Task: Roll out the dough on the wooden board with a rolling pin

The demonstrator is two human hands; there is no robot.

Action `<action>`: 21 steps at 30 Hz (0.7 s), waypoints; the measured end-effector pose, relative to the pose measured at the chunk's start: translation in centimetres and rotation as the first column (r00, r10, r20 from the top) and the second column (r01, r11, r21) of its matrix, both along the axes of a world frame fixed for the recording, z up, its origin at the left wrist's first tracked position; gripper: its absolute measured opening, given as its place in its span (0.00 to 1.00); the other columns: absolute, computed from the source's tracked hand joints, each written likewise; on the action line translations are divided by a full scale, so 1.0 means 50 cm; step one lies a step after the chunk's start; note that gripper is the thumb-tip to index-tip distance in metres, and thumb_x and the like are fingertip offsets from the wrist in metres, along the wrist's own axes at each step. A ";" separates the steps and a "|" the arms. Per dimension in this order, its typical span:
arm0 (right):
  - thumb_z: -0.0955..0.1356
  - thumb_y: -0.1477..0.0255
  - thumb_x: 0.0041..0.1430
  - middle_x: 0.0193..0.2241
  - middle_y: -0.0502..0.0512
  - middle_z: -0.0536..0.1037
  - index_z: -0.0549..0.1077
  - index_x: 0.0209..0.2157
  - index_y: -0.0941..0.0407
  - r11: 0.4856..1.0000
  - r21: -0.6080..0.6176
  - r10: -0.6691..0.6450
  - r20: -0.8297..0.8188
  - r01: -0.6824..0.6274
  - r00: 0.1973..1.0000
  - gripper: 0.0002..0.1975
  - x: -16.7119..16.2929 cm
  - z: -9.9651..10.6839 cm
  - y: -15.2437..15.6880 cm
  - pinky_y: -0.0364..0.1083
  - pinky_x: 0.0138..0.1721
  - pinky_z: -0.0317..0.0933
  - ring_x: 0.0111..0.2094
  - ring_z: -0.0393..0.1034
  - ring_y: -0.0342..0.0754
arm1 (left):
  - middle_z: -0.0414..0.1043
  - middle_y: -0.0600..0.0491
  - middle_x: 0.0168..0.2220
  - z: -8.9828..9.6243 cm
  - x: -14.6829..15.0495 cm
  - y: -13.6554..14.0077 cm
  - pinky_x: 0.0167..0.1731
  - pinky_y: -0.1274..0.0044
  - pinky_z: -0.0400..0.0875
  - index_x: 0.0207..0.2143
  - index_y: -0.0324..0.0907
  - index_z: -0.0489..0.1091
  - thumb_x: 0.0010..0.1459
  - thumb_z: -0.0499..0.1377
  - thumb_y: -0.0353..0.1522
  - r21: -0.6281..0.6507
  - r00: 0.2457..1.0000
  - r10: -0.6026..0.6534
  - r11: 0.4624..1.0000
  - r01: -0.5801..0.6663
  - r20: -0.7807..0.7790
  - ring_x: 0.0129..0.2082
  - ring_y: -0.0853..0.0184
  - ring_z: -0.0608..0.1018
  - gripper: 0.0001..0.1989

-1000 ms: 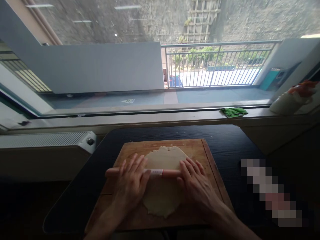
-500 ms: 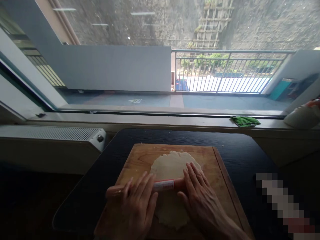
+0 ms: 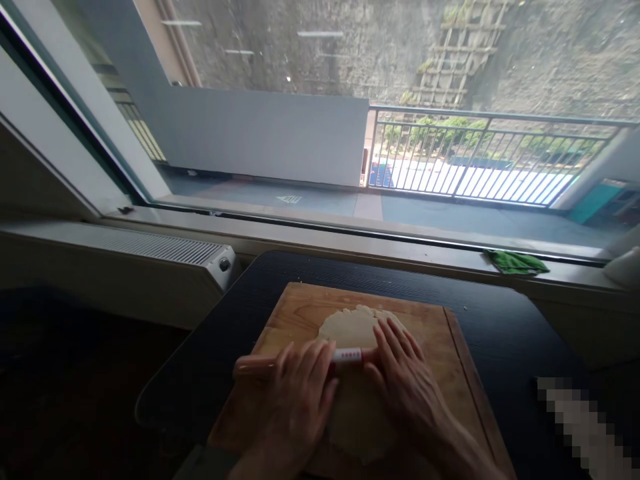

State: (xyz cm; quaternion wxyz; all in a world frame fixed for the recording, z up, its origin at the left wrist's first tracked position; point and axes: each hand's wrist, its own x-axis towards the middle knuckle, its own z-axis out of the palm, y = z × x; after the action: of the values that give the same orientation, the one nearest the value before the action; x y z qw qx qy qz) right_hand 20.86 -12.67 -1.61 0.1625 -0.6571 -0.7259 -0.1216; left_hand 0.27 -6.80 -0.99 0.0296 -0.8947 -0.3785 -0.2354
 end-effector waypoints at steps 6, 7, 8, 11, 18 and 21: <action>0.60 0.72 0.63 0.52 0.57 0.70 0.60 0.58 0.56 0.992 0.045 0.122 -0.030 -0.121 0.992 0.22 0.047 -0.019 -0.088 0.52 0.58 0.54 0.55 0.61 0.50 | 0.69 0.53 0.48 0.016 -0.006 -0.034 0.52 0.64 0.57 0.56 0.50 0.61 0.58 0.51 0.27 -0.156 0.999 -0.038 0.987 0.036 -0.008 0.48 0.62 0.68 0.24; 0.60 0.71 0.63 0.50 0.56 0.72 0.62 0.56 0.55 0.993 0.001 0.114 -0.066 -0.115 0.991 0.20 0.069 -0.009 -0.086 0.52 0.57 0.55 0.53 0.64 0.49 | 0.69 0.52 0.47 0.024 0.013 -0.031 0.51 0.64 0.58 0.55 0.50 0.62 0.58 0.51 0.28 -0.183 0.999 -0.036 0.983 0.034 -0.004 0.46 0.61 0.69 0.22; 0.60 0.70 0.63 0.49 0.55 0.72 0.64 0.55 0.53 0.994 -0.041 0.095 -0.095 -0.099 0.991 0.19 0.093 0.000 -0.087 0.52 0.57 0.56 0.51 0.65 0.49 | 0.70 0.52 0.46 0.031 0.034 -0.030 0.50 0.64 0.60 0.55 0.50 0.63 0.59 0.52 0.30 -0.206 0.999 -0.052 0.977 0.050 -0.002 0.45 0.61 0.69 0.21; 0.61 0.65 0.61 0.48 0.55 0.73 0.67 0.52 0.51 0.991 -0.130 0.009 -0.144 -0.028 0.990 0.18 0.168 0.017 -0.114 0.52 0.53 0.61 0.51 0.65 0.51 | 0.69 0.52 0.47 0.044 0.087 -0.031 0.48 0.65 0.63 0.53 0.51 0.64 0.61 0.50 0.34 -0.262 0.991 -0.131 0.956 0.128 0.007 0.45 0.61 0.69 0.18; 0.58 0.62 0.62 0.51 0.55 0.70 0.70 0.49 0.51 0.990 -0.113 -0.096 -0.101 0.084 0.990 0.18 0.184 0.007 -0.102 0.53 0.54 0.58 0.57 0.58 0.52 | 0.64 0.51 0.56 0.045 0.169 0.058 0.58 0.58 0.48 0.56 0.46 0.61 0.64 0.43 0.40 -0.191 0.996 -0.087 0.978 0.081 -0.019 0.58 0.57 0.61 0.21; 0.56 0.62 0.64 0.53 0.56 0.69 0.70 0.50 0.55 0.973 -0.066 -0.225 -0.019 0.223 0.974 0.21 0.167 0.012 -0.039 0.56 0.57 0.53 0.59 0.54 0.54 | 0.65 0.48 0.56 0.050 0.215 0.115 0.58 0.56 0.48 0.54 0.43 0.63 0.64 0.41 0.43 -0.239 0.994 -0.052 0.971 0.028 -0.096 0.59 0.55 0.60 0.24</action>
State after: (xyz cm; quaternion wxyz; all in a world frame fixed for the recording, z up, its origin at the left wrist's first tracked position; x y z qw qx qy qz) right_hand 29.20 -14.63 -0.99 0.1363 -0.7412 -0.6484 -0.1073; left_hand 11.00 -1.06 1.49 -0.0629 -0.9101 -0.3836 -0.1433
